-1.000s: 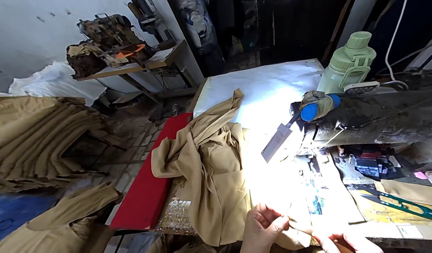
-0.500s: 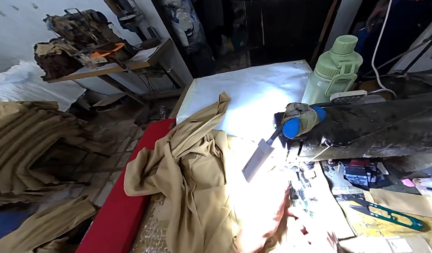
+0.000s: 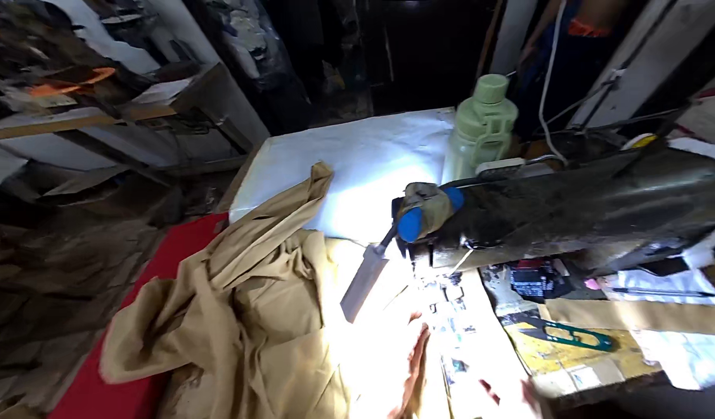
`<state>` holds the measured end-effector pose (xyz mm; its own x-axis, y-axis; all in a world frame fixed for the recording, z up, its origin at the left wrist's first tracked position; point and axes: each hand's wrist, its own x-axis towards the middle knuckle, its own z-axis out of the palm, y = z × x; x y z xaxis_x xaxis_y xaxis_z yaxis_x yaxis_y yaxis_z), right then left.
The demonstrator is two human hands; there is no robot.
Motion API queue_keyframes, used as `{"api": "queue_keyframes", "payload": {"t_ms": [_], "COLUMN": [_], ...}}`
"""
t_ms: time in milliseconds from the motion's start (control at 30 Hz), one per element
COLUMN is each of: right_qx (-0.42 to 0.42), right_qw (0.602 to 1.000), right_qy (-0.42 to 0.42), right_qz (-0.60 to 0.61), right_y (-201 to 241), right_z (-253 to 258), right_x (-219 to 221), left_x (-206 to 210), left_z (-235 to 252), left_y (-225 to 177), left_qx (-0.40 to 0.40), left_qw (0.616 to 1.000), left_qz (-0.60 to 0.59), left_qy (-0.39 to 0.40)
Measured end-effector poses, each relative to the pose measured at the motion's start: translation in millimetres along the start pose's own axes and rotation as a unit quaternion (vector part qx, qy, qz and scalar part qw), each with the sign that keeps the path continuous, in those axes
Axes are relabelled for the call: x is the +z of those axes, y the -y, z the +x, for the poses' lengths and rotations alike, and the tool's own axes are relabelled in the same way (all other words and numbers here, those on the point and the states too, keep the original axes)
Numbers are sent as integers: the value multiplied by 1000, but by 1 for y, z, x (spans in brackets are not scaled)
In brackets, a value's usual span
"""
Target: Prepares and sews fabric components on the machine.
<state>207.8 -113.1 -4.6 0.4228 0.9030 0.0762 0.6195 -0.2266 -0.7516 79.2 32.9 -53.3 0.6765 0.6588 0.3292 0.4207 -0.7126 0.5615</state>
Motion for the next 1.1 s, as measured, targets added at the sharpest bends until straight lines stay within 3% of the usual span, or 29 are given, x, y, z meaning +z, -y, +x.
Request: {"api": "queue_keyframes", "payload": {"t_ms": [67, 133, 233, 333, 400, 433, 500, 600, 733, 900, 1000, 1100], "right_qx": [-8, -1, 0, 80, 37, -28, -64, -13, -110, -29, -10, 1], "right_qw": [993, 977, 960, 951, 946, 945, 960, 992, 991, 999, 999, 1000], "right_qy": [-82, -108, -64, 15, 28, 9, 3, 26, -3, 35, 13, 12], "right_qz": [-84, -183, -273, -298, -320, -326, -274, -125, -70, 6, 51, 22], "right_y": [-18, -42, -76, -50, -52, -69, -71, -19, -15, 4, 0, 17], "right_z": [0, 1, -1, 2, -4, -10, -13, -9, -3, 3, 11, 20], "right_x": [-30, -67, -96, -97, -96, -95, -92, -80, -25, 5, 18, 16], "left_x": [1, 2, -2, -1, 2, 2, 6, 6, 5, -6, -17, -16], "left_z": [-1, -2, -2, -4, -7, -8, -10, -10, -9, 0, 12, 15], "left_y": [-1, 1, 3, 7, 11, 12, 14, 14, 14, 6, -4, 2], "left_qx": [-4, -1, 3, 19, 19, 10, 0, 0, 10, -2, -5, -30], "left_qw": [1000, 1000, 1000, 999, 999, 999, 999, 998, 998, 998, 998, 995], "left_qz": [-19, -15, -8, -34, -39, -40, -37, -52, -55, -55, -66, -78], "left_qy": [2, 4, 16, -3, 2, 14, 25, 25, 14, 24, 22, 56]}}
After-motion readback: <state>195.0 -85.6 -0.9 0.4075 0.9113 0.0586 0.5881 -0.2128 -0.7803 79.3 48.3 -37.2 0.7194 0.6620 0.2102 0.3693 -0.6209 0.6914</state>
